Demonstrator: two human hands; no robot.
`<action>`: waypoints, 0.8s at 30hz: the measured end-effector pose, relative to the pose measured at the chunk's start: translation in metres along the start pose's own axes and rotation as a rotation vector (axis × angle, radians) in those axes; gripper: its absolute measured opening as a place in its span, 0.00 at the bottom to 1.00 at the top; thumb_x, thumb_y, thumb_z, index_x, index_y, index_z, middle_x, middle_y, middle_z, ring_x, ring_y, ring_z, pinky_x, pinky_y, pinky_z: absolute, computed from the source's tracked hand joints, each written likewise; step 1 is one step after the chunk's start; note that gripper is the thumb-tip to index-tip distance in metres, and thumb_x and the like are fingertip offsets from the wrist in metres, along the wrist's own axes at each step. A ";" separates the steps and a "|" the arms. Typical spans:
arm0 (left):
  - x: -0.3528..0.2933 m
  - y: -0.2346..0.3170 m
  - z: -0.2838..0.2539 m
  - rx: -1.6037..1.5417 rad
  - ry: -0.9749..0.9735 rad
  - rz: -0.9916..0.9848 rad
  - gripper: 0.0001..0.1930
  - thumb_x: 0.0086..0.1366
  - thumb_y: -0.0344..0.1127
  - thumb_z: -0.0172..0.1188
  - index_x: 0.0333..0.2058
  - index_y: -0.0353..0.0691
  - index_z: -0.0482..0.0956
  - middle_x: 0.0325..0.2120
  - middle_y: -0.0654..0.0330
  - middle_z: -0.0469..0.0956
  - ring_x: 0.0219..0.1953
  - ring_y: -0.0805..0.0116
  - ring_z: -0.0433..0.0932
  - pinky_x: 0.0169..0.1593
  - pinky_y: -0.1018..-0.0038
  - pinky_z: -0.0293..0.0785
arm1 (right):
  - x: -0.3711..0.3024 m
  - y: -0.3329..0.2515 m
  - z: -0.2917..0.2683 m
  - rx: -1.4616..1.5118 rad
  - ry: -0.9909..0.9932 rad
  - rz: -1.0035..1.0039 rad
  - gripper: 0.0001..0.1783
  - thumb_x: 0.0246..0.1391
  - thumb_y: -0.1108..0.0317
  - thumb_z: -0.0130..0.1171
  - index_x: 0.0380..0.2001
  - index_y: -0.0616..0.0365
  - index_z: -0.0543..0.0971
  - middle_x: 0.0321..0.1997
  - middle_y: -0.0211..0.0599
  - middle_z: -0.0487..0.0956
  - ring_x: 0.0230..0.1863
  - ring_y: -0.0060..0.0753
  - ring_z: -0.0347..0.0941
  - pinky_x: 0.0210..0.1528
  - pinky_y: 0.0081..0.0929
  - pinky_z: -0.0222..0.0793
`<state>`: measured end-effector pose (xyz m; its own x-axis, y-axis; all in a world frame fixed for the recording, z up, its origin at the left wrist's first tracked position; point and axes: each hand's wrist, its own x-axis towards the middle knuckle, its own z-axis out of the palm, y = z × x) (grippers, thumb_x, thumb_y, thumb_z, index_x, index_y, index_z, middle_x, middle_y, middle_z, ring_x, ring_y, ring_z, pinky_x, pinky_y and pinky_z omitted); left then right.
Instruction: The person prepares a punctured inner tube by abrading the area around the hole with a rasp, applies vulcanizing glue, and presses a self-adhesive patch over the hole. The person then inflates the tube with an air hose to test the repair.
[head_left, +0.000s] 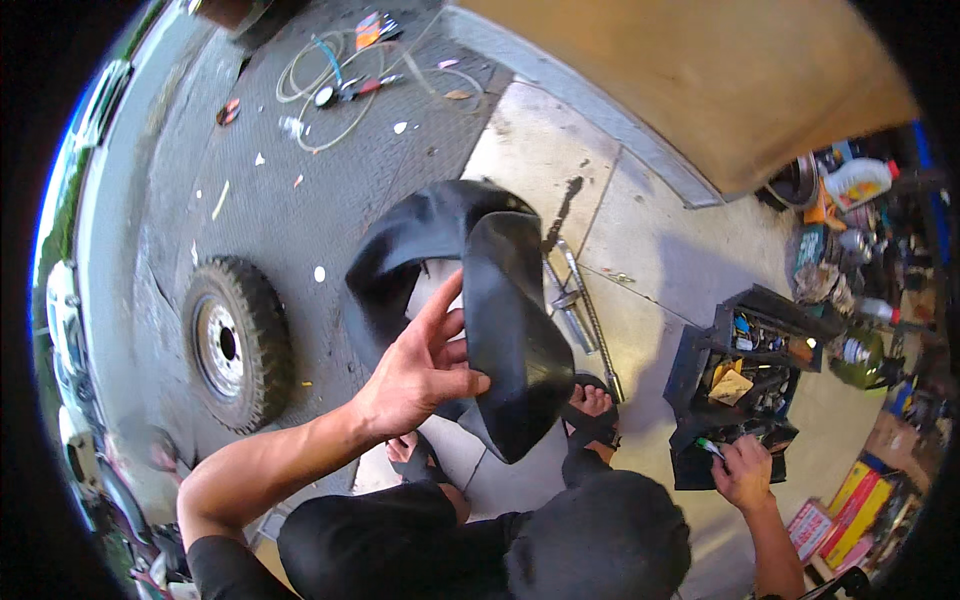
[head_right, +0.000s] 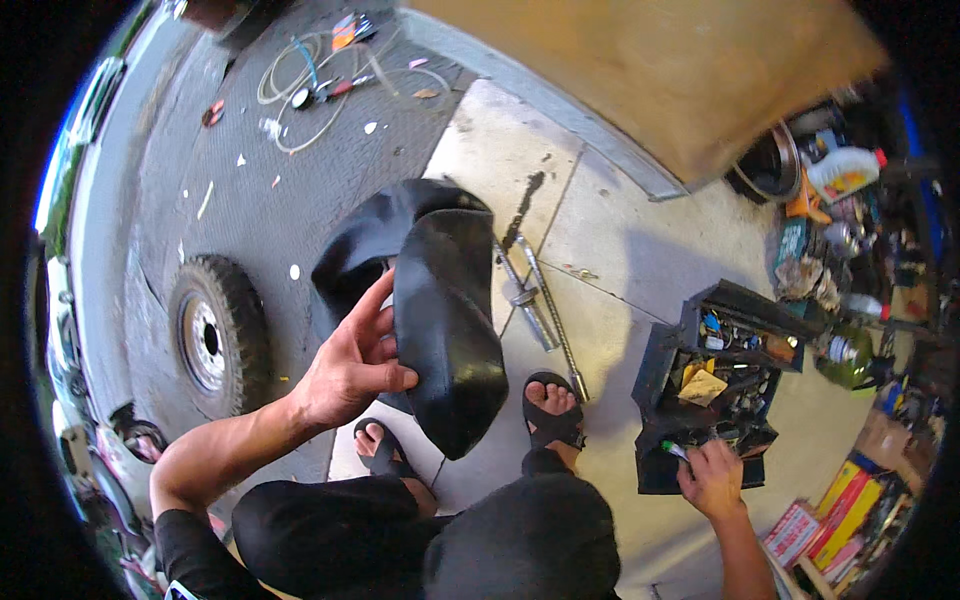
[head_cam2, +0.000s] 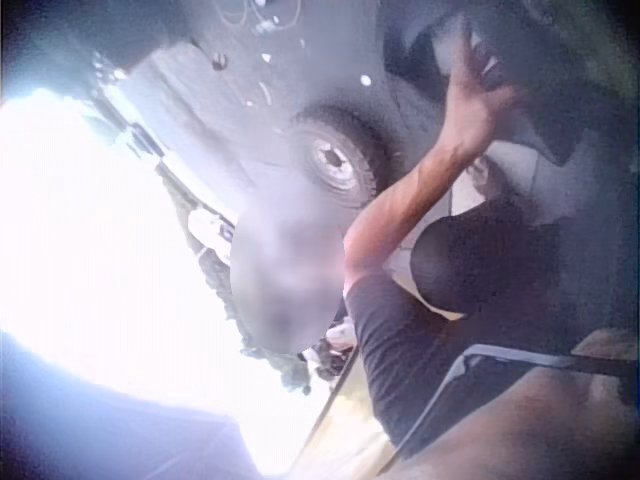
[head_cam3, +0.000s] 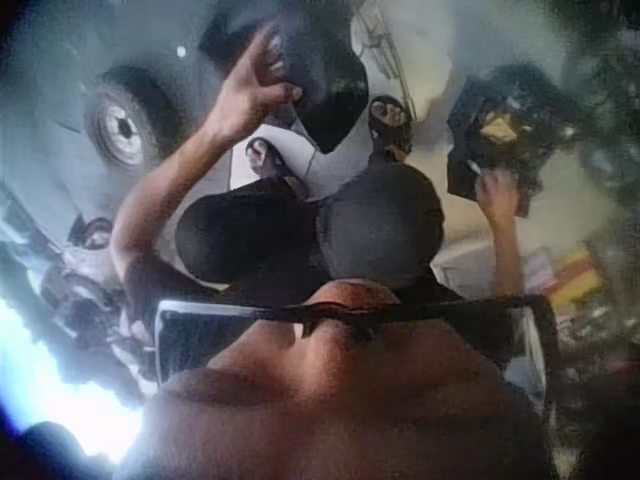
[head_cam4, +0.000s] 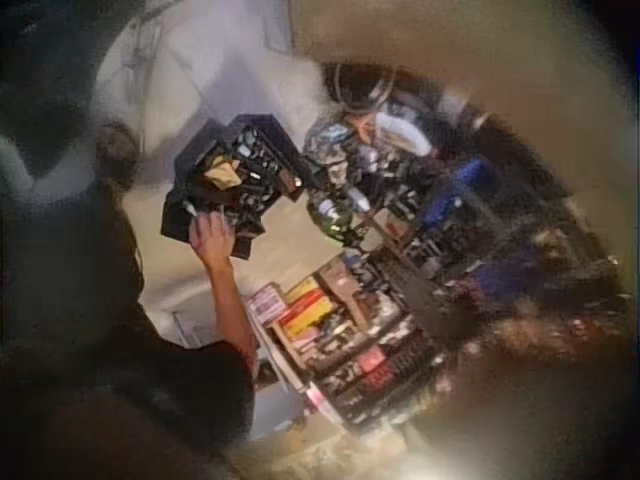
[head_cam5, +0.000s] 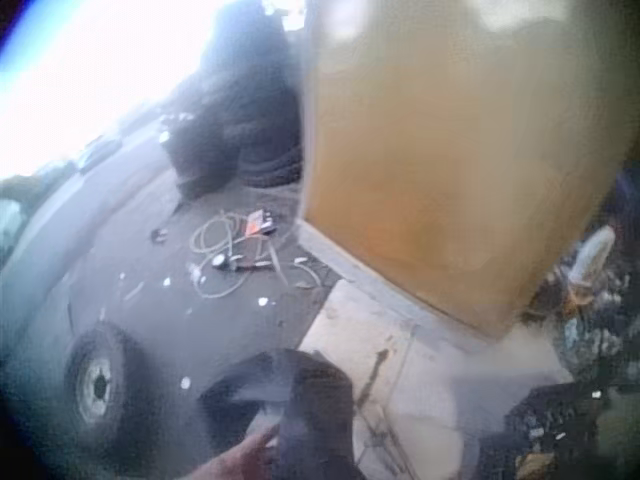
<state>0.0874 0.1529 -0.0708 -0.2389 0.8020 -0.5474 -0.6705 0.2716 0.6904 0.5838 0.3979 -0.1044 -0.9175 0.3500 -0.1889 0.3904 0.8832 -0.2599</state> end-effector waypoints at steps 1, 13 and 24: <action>-0.009 -0.002 -0.011 -0.048 -0.019 0.029 0.63 0.56 0.09 0.61 0.83 0.48 0.35 0.70 0.54 0.71 0.65 0.62 0.77 0.62 0.69 0.76 | 0.008 -0.008 -0.014 0.004 -0.020 0.032 0.15 0.46 0.74 0.72 0.38 0.59 0.81 0.36 0.42 0.78 0.38 0.52 0.76 0.37 0.45 0.76; -0.050 -0.019 -0.094 -0.372 -0.339 0.247 0.57 0.50 0.13 0.58 0.81 0.38 0.48 0.71 0.56 0.68 0.72 0.66 0.70 0.73 0.70 0.65 | 0.253 -0.229 -0.158 0.871 -0.102 0.348 0.11 0.63 0.71 0.71 0.44 0.61 0.80 0.33 0.31 0.83 0.29 0.17 0.79 0.31 0.19 0.75; -0.056 -0.054 -0.079 -0.472 -0.165 0.202 0.28 0.78 0.42 0.61 0.69 0.30 0.71 0.54 0.60 0.80 0.53 0.74 0.77 0.57 0.78 0.70 | 0.247 -0.292 -0.108 0.849 -0.221 0.015 0.12 0.56 0.71 0.78 0.40 0.60 0.85 0.33 0.31 0.88 0.29 0.18 0.82 0.31 0.20 0.73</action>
<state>0.0810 0.0514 -0.1150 -0.3080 0.8966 -0.3181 -0.8746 -0.1352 0.4656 0.2349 0.2605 0.0267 -0.9103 0.2137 -0.3545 0.4079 0.3177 -0.8560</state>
